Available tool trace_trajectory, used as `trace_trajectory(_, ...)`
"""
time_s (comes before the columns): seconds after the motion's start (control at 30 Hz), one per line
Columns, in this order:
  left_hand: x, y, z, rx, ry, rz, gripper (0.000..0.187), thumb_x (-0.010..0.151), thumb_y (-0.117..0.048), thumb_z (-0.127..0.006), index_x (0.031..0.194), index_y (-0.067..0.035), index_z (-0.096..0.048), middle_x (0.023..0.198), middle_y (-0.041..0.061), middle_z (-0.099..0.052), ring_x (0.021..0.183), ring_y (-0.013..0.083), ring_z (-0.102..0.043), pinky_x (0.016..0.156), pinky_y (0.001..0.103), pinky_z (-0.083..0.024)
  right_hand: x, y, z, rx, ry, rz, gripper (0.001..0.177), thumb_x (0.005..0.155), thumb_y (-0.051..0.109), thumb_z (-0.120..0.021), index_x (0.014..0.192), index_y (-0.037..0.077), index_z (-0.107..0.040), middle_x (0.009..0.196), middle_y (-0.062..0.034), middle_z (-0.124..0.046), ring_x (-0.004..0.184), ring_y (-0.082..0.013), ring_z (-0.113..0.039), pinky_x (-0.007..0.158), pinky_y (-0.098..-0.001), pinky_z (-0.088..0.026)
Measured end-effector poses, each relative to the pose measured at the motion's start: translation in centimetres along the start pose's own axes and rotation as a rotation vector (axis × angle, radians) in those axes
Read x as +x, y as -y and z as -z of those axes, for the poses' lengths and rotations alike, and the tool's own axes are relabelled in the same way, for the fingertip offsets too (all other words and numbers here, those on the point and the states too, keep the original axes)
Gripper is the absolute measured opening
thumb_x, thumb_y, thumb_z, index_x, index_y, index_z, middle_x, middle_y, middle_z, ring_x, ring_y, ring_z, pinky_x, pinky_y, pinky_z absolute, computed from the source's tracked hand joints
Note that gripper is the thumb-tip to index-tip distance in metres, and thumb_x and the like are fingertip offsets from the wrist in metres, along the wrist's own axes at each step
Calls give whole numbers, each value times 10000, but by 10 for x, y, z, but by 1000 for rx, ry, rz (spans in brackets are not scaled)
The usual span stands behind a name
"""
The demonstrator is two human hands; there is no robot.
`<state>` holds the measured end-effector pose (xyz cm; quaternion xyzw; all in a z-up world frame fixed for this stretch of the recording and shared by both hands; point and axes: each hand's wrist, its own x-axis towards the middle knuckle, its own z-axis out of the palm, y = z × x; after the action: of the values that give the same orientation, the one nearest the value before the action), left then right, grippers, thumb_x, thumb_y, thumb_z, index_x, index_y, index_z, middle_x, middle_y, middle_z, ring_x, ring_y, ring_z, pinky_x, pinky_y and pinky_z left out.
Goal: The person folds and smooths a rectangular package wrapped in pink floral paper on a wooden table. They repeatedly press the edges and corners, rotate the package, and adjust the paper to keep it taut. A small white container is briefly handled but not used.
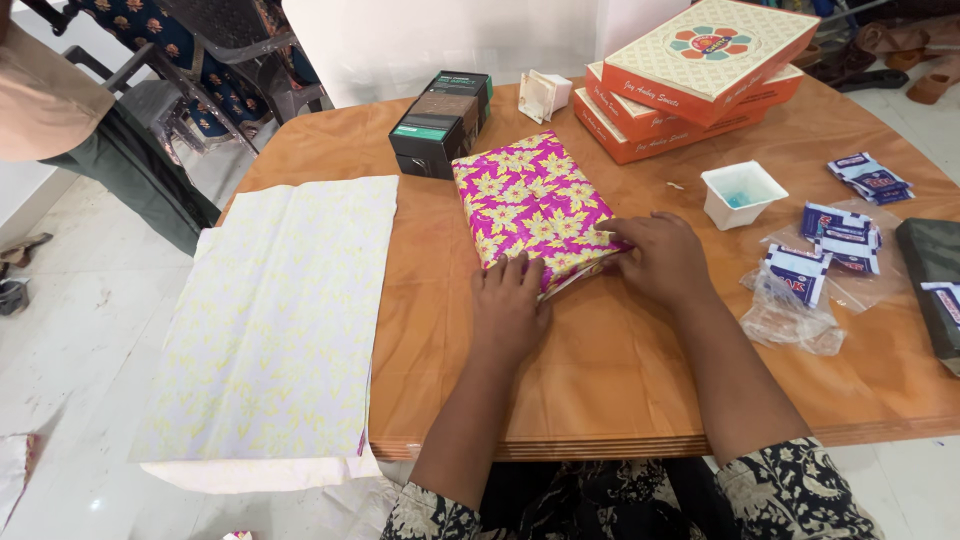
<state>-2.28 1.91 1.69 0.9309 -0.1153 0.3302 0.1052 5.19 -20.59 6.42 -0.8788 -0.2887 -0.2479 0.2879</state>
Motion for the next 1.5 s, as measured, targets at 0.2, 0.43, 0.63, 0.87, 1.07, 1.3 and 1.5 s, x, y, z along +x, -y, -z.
trace_trajectory(0.2,0,-26,4,60,-135,-92,402,856,-183,-664,1240,-69,-635,1274,133,-647,1202,310,-601,994,525,-412,-2,-12,2,12,-15,-7,445,710,194,-850,1143,150,-756,966,-87,-767,921,-267,-717,1068,-490,-471)
trace_trajectory(0.43,-2,-34,-6,233,-51,-289,222,860,-129,-624,1053,-41,-692,947,56,-621,910,213,-598,768,362,-449,-2,-10,3,62,-28,-24,401,702,139,-843,1092,119,-752,914,-83,-750,876,-275,-696,812,-417,-537)
trace_trajectory(0.63,-6,-34,-19,309,-157,-219,177,897,-110,-634,1048,-48,-705,880,51,-619,819,214,-600,761,361,-466,-2,-6,5,86,-31,-32,384,701,102,-824,1077,105,-747,910,-79,-750,871,-280,-695,791,-416,-540)
trace_trajectory(0.87,-4,-31,-19,211,-96,-245,249,860,-112,-625,1088,-36,-687,935,66,-639,848,229,-617,755,374,-466,-2,-3,6,98,-39,-50,395,686,105,-848,1066,97,-744,914,-97,-745,877,-292,-696,788,-420,-540)
trace_trajectory(1.07,-5,-32,-21,184,-76,-289,291,864,-105,-613,1137,-19,-664,1061,87,-651,939,227,-618,824,361,-492,-1,-4,5,82,-23,-75,403,684,122,-847,1074,101,-748,920,-96,-746,887,-297,-697,799,-427,-535)
trace_trajectory(1.3,-2,-33,-27,167,-70,-324,365,861,-130,-605,1191,8,-674,1071,83,-661,951,223,-626,775,354,-487,-1,-13,0,69,-10,-41,400,691,126,-839,1080,104,-747,933,-96,-744,896,-301,-697,809,-428,-535)
trace_trajectory(1.5,-3,-34,-31,180,-105,-361,301,867,-132,-616,1117,11,-704,1015,100,-671,904,233,-636,780,351,-501,-2,-16,0,80,-2,8,405,696,133,-834,1087,100,-734,971,-94,-738,901,-293,-702,802,-423,-540)
